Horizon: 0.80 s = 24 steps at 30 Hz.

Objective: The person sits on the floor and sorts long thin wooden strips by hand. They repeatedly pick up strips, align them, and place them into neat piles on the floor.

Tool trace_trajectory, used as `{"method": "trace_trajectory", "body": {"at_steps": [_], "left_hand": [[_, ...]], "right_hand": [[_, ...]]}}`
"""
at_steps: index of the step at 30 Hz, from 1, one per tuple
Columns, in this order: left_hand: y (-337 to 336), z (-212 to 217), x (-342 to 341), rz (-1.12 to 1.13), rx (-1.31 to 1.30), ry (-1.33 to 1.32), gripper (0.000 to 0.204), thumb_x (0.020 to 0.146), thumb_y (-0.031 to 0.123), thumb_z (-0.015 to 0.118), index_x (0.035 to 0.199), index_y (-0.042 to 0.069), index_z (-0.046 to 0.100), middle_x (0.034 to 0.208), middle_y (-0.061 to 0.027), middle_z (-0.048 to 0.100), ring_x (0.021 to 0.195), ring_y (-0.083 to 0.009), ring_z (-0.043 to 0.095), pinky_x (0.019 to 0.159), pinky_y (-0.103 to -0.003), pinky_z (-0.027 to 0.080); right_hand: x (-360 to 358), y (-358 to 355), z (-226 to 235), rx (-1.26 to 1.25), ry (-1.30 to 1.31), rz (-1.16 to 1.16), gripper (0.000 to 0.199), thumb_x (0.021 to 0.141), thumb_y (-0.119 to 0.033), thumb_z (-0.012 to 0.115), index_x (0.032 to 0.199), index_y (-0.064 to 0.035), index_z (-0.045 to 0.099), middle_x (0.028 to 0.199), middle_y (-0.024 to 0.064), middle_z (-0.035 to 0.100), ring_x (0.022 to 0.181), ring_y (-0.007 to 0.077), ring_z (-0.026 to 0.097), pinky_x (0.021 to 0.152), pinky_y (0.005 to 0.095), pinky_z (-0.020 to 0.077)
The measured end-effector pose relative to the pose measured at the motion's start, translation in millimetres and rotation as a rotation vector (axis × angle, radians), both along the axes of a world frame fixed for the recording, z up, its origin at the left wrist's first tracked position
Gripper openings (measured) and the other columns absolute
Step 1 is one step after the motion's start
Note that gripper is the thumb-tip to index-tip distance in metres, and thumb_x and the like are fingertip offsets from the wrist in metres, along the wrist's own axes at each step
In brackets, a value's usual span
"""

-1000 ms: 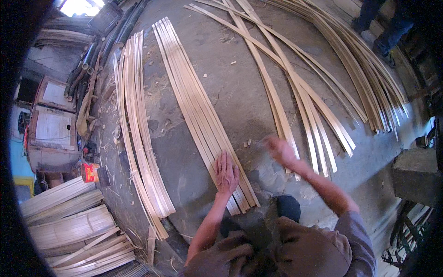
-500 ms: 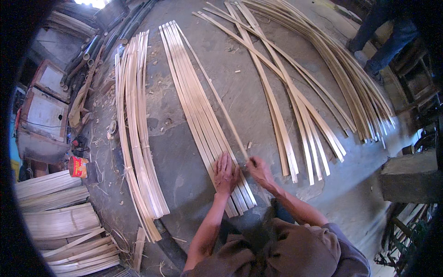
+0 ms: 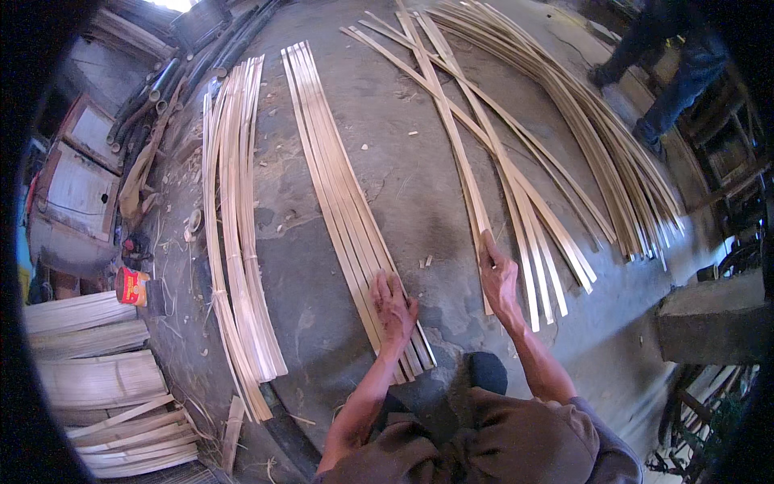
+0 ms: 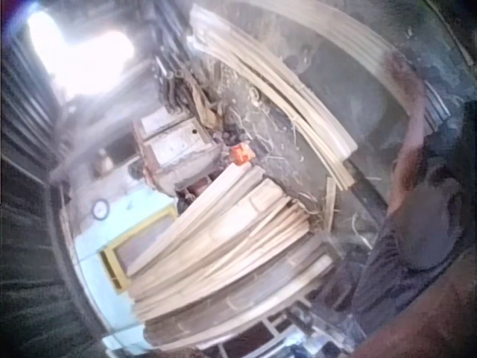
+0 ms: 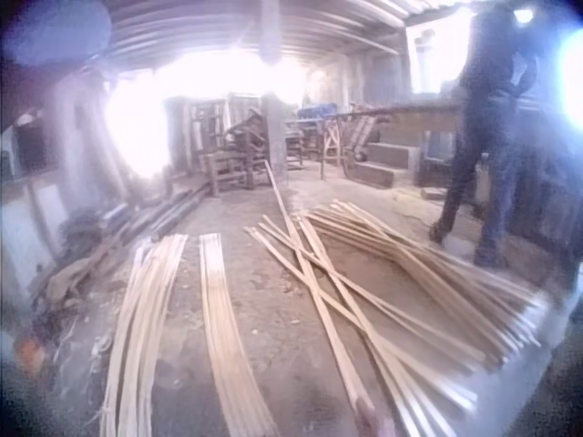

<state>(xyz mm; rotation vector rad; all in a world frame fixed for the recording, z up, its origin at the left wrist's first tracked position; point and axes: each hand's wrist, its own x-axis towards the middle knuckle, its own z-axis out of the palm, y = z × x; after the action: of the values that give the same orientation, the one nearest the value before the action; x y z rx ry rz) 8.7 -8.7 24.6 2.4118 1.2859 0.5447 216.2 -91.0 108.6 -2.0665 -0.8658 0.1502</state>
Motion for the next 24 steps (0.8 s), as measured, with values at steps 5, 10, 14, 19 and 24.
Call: {"method": "trace_trajectory", "body": {"at_steps": [5, 10, 14, 19, 24], "left_hand": [[-1.6, -15.1, 8.4, 0.108, -0.012, -0.071, 0.06, 0.075, 0.004, 0.066, 0.132, -0.001, 0.049, 0.146, -0.0242, 0.034, 0.135, -0.0422, 0.032, 0.11, -0.05, 0.028], [-3.9, -38.4, 12.7, 0.163, 0.126, -0.097, 0.062, 0.075, -0.002, 0.061, 0.134, 0.0, 0.044, 0.145, -0.025, 0.033, 0.135, -0.0431, 0.032, 0.11, -0.052, 0.028], [-2.7, -45.1, 16.2, 0.188, 0.117, -0.147, 0.066, 0.073, -0.005, 0.059, 0.136, 0.0, 0.039, 0.147, -0.0273, 0.029, 0.136, -0.0454, 0.028, 0.111, -0.054, 0.026], [-4.5, -42.7, 16.5, 0.231, 0.114, -0.297, 0.064, 0.073, -0.004, 0.059, 0.135, 0.001, 0.042, 0.149, -0.0285, 0.026, 0.139, -0.0466, 0.024, 0.114, -0.054, 0.02], [-13.0, 7.4, 45.2, 0.123, -0.174, -0.435, 0.054, 0.078, 0.002, 0.059, 0.131, 0.002, 0.051, 0.15, -0.0283, 0.027, 0.14, -0.044, 0.025, 0.115, -0.053, 0.022]], "right_hand": [[17.8, 6.9, -24.1, -0.045, 0.098, -0.034, 0.037, 0.096, -0.026, 0.057, 0.13, -0.0126, 0.059, 0.075, 0.0281, 0.057, 0.061, 0.0388, 0.06, 0.056, 0.0447, 0.0444], [28.0, 7.5, -30.3, -0.12, 0.205, -0.034, 0.038, 0.096, -0.02, 0.056, 0.132, -0.0094, 0.058, 0.072, 0.025, 0.053, 0.063, 0.0233, 0.055, 0.062, 0.038, 0.0462], [37.1, 3.6, -41.4, -0.149, 0.0, -0.005, 0.037, 0.095, -0.019, 0.057, 0.13, -0.0054, 0.059, 0.09, 0.0283, 0.058, 0.077, 0.0336, 0.06, 0.067, 0.0412, 0.0479], [5.5, -5.3, -55.1, -0.017, -0.338, 0.175, 0.048, 0.095, -0.019, 0.058, 0.14, -0.005, 0.047, 0.102, 0.0274, 0.059, 0.085, 0.0398, 0.061, 0.072, 0.0424, 0.0515], [-67.8, -15.0, -88.4, -0.059, 0.717, 0.28, 0.044, 0.099, -0.025, 0.058, 0.137, -0.0039, 0.052, 0.09, 0.0139, 0.068, 0.076, 0.0185, 0.062, 0.069, 0.0348, 0.0514]]}}
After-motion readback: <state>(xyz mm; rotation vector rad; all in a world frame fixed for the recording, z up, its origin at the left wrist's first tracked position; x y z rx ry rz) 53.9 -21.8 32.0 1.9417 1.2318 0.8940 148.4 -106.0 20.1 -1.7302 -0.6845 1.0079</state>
